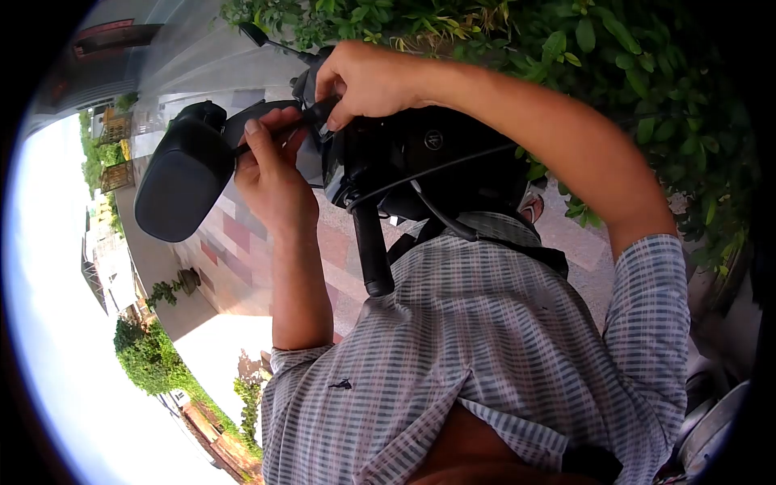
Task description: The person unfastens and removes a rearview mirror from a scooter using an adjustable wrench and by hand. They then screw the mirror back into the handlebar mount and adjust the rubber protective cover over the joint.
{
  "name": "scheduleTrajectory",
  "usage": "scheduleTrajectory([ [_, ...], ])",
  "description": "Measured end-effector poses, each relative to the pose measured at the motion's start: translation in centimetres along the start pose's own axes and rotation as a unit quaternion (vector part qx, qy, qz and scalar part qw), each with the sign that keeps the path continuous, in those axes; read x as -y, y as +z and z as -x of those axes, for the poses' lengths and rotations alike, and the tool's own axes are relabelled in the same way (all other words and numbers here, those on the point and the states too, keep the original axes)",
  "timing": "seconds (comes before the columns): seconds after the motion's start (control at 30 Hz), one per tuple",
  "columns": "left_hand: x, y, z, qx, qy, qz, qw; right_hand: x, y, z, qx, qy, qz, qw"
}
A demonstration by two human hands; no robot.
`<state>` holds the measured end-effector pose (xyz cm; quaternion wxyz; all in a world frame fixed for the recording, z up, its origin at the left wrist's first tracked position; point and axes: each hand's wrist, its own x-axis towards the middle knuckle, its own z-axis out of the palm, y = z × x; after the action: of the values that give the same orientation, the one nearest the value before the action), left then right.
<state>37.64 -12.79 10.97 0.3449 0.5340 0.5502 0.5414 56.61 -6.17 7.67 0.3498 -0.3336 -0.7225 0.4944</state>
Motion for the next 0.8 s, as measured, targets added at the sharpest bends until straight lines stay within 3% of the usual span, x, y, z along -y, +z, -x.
scheduleTrajectory([
  [0.03,0.0,0.1,-0.1,-0.004,0.002,-0.006,1.000,0.8,0.1,-0.6,0.005,-0.044,0.075,0.996],
  [0.13,0.0,0.5,0.0,-0.009,0.013,0.021,1.000,3.3,0.7,-2.7,0.046,-0.118,0.100,0.987],
  [0.23,-0.5,0.2,-0.1,0.019,-0.025,0.131,0.991,3.3,1.7,-4.0,0.024,-0.182,0.101,0.978],
  [0.33,-0.4,0.7,1.0,0.027,-0.014,0.209,0.977,3.4,1.7,-2.6,-0.011,-0.154,0.077,0.985],
  [0.43,-0.3,1.4,1.1,0.000,0.019,0.202,0.979,3.2,1.5,-1.9,-0.019,-0.187,0.054,0.981],
  [0.53,-0.7,2.3,1.3,-0.016,0.049,0.230,0.972,2.4,-1.2,-0.2,-0.074,-0.121,0.062,0.988],
  [0.7,0.9,2.1,0.8,-0.013,0.042,0.309,0.950,-2.5,-0.6,3.6,0.044,0.030,0.057,0.997],
  [0.8,0.9,3.1,0.4,-0.045,0.044,0.290,0.955,-3.1,0.9,4.7,0.043,0.094,0.017,0.995],
])
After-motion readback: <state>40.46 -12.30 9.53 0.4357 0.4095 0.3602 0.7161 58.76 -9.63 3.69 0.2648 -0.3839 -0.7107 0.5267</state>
